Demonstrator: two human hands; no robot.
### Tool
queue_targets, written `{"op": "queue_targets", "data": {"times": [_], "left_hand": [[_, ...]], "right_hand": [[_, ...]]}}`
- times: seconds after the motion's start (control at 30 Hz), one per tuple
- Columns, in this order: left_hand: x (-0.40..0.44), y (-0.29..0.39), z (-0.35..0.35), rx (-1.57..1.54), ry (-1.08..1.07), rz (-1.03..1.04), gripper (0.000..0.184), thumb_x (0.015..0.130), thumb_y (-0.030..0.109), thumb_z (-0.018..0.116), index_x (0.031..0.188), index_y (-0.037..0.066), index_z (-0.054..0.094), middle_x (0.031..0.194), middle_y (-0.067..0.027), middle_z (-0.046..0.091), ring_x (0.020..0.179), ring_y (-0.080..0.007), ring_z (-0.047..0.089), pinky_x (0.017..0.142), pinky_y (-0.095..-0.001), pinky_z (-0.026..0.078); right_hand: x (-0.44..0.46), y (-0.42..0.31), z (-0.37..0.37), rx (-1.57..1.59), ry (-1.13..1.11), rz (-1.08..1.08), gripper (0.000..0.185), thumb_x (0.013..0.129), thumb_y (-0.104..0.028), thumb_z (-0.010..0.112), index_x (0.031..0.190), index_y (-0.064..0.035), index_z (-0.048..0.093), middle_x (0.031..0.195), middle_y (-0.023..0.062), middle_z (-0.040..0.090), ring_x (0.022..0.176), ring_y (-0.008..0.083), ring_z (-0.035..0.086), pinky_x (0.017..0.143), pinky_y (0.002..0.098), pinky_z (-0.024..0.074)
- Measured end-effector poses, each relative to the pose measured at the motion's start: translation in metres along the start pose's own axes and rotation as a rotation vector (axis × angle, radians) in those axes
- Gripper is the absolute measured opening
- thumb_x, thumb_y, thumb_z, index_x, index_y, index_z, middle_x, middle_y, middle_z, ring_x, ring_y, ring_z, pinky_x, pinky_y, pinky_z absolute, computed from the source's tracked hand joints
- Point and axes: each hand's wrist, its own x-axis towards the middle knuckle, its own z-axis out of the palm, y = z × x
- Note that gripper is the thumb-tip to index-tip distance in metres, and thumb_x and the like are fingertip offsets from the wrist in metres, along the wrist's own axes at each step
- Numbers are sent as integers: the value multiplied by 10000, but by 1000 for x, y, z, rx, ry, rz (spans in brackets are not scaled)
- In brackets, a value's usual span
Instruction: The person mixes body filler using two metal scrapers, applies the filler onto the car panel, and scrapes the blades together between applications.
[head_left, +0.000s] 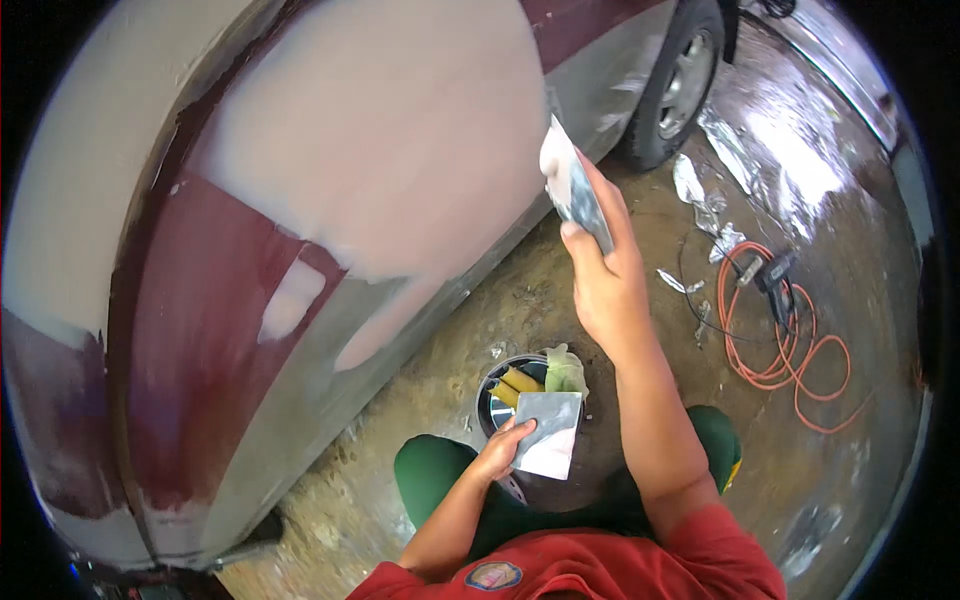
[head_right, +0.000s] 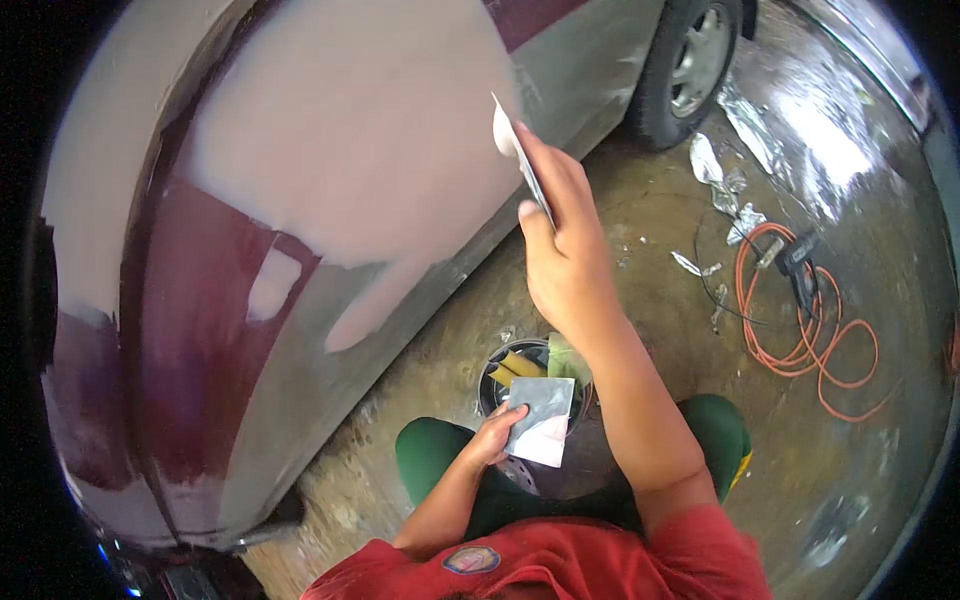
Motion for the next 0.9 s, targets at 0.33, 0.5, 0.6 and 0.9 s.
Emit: {"op": "queue_targets", "data": {"times": [0.33,0.5,0.6,0.9], "left_hand": [[13,5,-20,141,-137,-158,530,967,284,630,1399,54,425,1247,-109,619,1093,-232,644,915,-399,544],[-4,-19,-37,55,-182,-183,538,974,265,617,1417,62,390,1266,-104,603,1093,-239,645,921,-403,550],[-11,-16,-44,116,-216,-203,528,980,269,606,1421,75,391,1259,-106,603,1092,-242,646,919,-406,553],[-17,-10,-63,77,-241,-177,534,993,247,586,1443,43,382,1294,-127,591,1121,-253,636,934,-416,547]], "right_hand": [[16,6,33,-193,136,-114,597,928,73,452,1481,-152,441,1360,153,500,1306,292,484,1126,358,356],[29,7,38,-255,141,-184,606,901,78,444,1478,-107,432,1372,164,466,1324,302,460,1138,357,330],[45,11,43,-332,170,-225,633,881,96,434,1475,-120,432,1351,178,469,1293,326,480,1113,371,366],[21,-2,83,-514,190,-313,720,774,137,471,1444,-125,450,1278,237,501,1199,420,526,1064,425,430]]}}
